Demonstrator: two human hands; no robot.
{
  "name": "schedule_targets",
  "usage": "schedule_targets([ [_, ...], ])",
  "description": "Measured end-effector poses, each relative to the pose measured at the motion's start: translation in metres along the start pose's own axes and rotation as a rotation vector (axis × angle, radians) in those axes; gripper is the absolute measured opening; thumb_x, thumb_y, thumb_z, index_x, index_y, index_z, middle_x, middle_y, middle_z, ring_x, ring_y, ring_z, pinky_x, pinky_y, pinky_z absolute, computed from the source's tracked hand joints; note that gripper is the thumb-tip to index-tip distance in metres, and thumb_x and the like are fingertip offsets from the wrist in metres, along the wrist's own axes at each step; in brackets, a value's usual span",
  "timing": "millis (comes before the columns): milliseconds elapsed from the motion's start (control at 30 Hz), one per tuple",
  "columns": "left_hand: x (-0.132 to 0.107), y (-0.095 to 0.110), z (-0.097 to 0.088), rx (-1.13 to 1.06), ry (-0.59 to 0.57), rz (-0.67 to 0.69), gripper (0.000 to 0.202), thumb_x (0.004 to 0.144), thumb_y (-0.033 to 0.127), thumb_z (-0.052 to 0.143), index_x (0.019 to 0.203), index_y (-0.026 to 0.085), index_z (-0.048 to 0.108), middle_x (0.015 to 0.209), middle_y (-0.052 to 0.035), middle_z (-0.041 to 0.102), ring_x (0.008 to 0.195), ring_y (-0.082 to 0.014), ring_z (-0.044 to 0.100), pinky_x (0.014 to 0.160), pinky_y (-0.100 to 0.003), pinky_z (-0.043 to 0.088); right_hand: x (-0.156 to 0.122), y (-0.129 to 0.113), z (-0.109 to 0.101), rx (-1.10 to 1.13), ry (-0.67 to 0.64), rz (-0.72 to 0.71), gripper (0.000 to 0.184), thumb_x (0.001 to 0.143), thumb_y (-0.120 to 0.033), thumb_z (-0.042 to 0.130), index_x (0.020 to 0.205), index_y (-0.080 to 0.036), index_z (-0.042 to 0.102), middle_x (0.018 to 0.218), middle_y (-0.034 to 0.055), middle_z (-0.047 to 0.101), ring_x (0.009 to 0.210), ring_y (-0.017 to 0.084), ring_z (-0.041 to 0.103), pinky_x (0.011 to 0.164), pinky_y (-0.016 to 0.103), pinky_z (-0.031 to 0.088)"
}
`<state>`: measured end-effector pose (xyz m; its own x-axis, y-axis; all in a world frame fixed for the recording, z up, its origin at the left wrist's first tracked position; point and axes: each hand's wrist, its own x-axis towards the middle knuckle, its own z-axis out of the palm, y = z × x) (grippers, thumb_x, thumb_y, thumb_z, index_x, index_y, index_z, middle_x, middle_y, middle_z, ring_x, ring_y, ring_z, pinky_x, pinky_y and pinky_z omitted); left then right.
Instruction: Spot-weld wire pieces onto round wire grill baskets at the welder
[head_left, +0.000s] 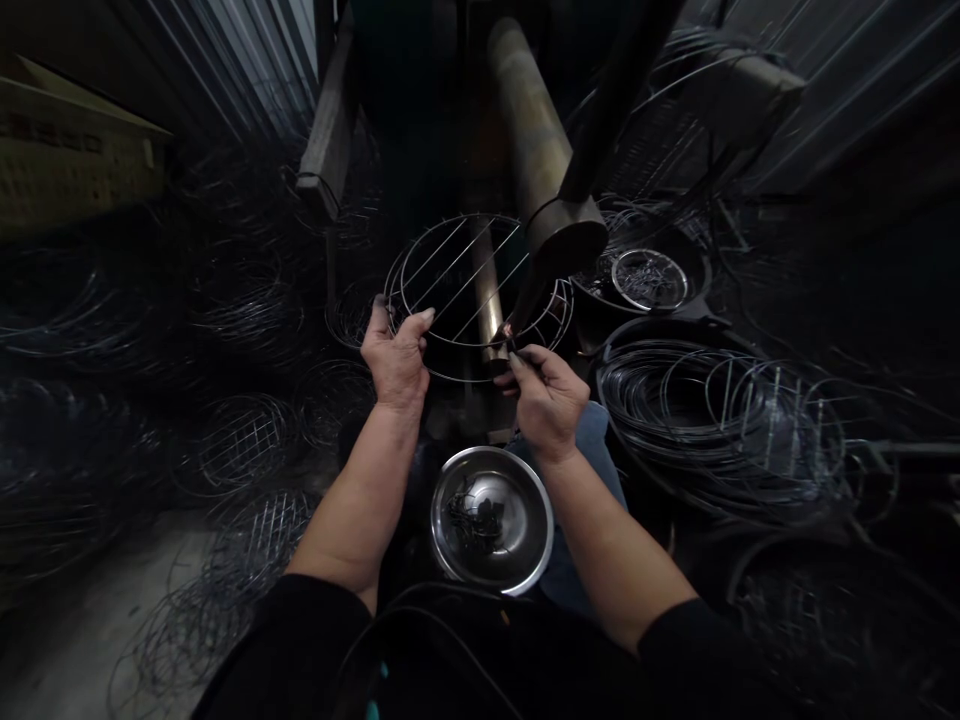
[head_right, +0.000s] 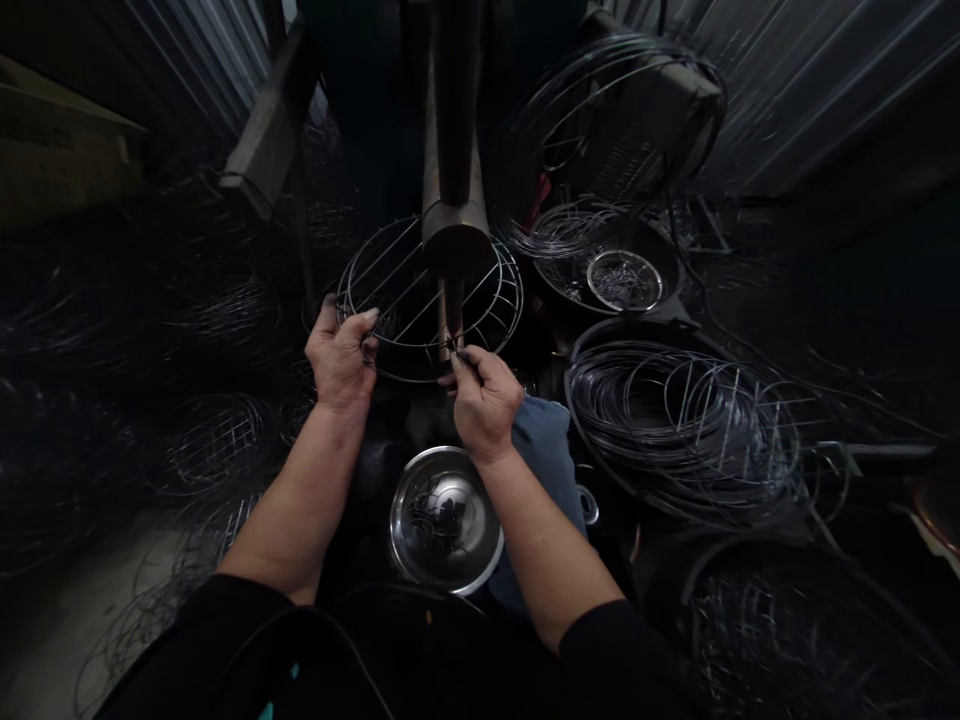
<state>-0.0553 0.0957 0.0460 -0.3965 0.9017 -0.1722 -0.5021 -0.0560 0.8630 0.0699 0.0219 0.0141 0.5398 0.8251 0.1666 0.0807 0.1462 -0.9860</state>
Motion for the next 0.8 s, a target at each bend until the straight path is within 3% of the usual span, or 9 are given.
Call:
schedule_targets([
  [333, 0.003, -0.002, 0.003, 0.019, 0.049, -0.022, 0.072, 0.059, 0.005, 0.075, 0.129, 0.014, 0.058, 0.086, 0.0017, 0.062, 0.05, -0.0013, 0.047, 0.04, -0.017, 0.031, 0.004, -0.001, -0.009, -0.032, -0.095, 0.022, 0.018, 0.079, -0.034, 0.066, 0.086, -0.018, 0.07, 0.063, -0.0018, 0.064, 0.053, 0.013, 0.064, 0.046, 0.022, 0.049],
  [467, 0.002, -0.001, 0.004, 0.021, 0.053, -0.044, 0.073, 0.06, 0.004, 0.073, 0.131, 0.014, 0.056, 0.083, 0.0029, 0.061, 0.049, -0.0012, 0.047, 0.04, -0.017, 0.029, 0.002, 0.007, -0.015, -0.173, -0.095, -0.105, 0.016, 0.08, -0.031, 0.064, 0.089, -0.02, 0.072, 0.077, 0.0007, 0.07, 0.058, 0.014, 0.065, 0.052, 0.026, 0.053],
  [567, 0.003, -0.001, 0.004, 0.021, 0.047, -0.023, 0.071, 0.06, 0.004, 0.072, 0.129, 0.015, 0.057, 0.082, 0.0034, 0.06, 0.05, -0.0012, 0.047, 0.04, -0.017, 0.028, 0.002, 0.012, -0.016, -0.293, -0.073, -0.229, 0.013, 0.081, -0.027, 0.062, 0.087, -0.021, 0.072, 0.076, 0.0014, 0.069, 0.064, 0.016, 0.067, 0.058, 0.028, 0.054],
  [700, 0.004, -0.001, 0.003, 0.043, 0.039, -0.008, 0.063, 0.062, 0.004, 0.071, 0.123, 0.014, 0.058, 0.079, 0.0036, 0.058, 0.049, -0.0013, 0.045, 0.04, -0.018, 0.026, 0.002, 0.014, -0.014, -0.308, -0.052, -0.291, 0.012, 0.081, -0.026, 0.061, 0.085, -0.021, 0.072, 0.073, 0.002, 0.069, 0.065, 0.017, 0.067, 0.063, 0.03, 0.055],
  [800, 0.001, -0.002, 0.001, 0.056, 0.004, -0.034, 0.045, 0.064, 0.007, 0.072, 0.107, 0.017, 0.063, 0.072, 0.005, 0.053, 0.047, -0.0011, 0.038, 0.04, -0.018, 0.021, 0.003, 0.015, -0.012, -0.312, -0.054, -0.254, 0.013, 0.083, -0.03, 0.061, 0.082, -0.021, 0.071, 0.073, 0.0017, 0.068, 0.061, 0.016, 0.065, 0.064, 0.03, 0.054],
])
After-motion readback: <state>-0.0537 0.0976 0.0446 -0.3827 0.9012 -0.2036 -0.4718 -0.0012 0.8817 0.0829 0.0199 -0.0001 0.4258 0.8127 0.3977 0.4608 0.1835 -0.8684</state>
